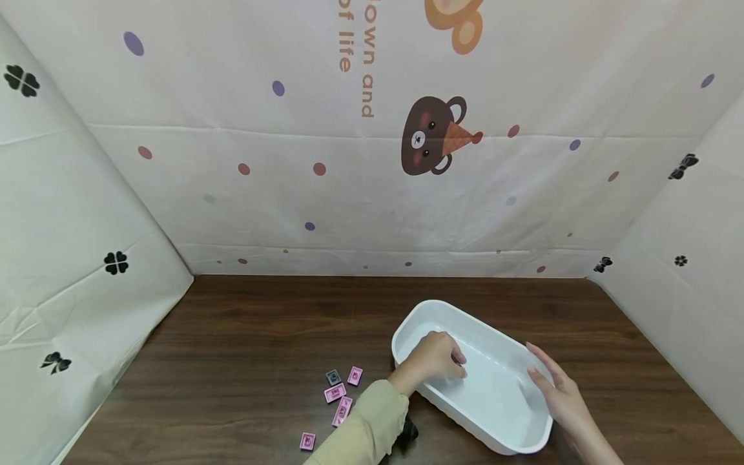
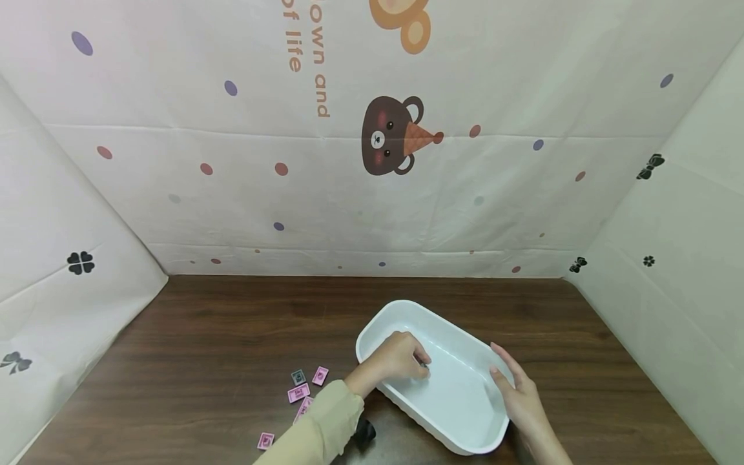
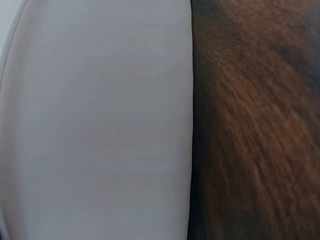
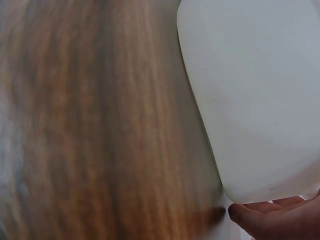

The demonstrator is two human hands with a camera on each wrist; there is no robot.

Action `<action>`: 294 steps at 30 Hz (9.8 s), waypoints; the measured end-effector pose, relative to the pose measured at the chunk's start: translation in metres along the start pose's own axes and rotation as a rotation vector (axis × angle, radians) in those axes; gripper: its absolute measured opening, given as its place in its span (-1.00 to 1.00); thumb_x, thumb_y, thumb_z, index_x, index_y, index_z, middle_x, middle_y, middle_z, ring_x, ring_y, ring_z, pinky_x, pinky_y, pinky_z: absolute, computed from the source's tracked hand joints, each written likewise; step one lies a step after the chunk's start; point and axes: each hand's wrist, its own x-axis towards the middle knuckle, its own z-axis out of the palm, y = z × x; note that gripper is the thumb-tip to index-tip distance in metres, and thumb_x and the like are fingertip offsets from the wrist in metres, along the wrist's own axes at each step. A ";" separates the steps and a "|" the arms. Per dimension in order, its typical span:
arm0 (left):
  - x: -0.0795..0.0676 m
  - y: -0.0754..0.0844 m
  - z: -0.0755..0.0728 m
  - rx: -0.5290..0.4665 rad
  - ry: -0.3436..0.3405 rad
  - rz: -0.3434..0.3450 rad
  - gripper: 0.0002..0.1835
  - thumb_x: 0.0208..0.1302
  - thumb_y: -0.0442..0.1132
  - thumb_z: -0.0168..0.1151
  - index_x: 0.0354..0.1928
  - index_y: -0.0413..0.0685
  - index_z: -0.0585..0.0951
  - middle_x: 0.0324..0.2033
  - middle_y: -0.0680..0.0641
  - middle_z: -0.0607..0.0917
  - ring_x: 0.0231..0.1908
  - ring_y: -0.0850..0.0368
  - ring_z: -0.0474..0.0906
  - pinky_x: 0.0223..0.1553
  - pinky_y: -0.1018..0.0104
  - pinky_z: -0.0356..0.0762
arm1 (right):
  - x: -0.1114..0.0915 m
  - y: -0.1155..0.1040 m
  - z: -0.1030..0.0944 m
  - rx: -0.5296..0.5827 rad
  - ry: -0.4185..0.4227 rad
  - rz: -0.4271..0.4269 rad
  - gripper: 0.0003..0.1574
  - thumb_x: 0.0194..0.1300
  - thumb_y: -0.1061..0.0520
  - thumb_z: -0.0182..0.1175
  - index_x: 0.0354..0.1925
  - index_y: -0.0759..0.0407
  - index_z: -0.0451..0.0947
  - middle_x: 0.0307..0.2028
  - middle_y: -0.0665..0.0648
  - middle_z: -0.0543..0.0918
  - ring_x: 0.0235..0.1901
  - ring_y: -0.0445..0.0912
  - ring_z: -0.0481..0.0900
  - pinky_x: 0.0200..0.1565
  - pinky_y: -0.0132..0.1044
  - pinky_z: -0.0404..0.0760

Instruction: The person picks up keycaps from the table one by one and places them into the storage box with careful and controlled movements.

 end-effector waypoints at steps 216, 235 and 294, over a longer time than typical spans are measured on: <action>-0.129 -0.107 -0.084 -0.274 0.189 -0.013 -0.77 -0.03 -0.38 0.32 -0.25 -0.19 0.65 -0.48 0.04 0.65 -0.45 0.25 0.52 -0.42 0.45 0.46 | 0.005 0.001 -0.004 -0.016 -0.029 0.043 -0.21 0.38 -0.25 -0.28 0.42 -0.01 -0.21 0.38 0.32 -0.19 0.32 0.32 -0.17 0.18 0.27 -0.04; -0.119 -0.090 -0.080 -0.338 0.257 -0.010 -0.76 -0.03 -0.37 0.32 -0.23 -0.22 0.65 -0.50 0.00 0.65 -0.47 0.24 0.54 -0.44 0.46 0.50 | 0.007 0.001 0.001 -0.001 -0.025 0.019 -0.22 0.38 -0.23 -0.26 0.41 0.02 -0.17 0.39 0.32 -0.17 0.32 0.30 -0.19 0.19 0.26 -0.07; -0.077 -0.040 -0.050 -0.394 0.258 0.109 -0.77 -0.05 -0.38 0.35 -0.25 -0.15 0.68 -0.48 0.00 0.66 -0.50 0.38 0.47 -0.43 0.50 0.46 | 0.005 0.011 -0.012 0.018 -0.140 -0.090 -0.07 0.29 0.09 0.07 0.42 0.05 -0.25 0.38 0.38 -0.27 0.29 0.37 -0.20 0.09 0.41 -0.11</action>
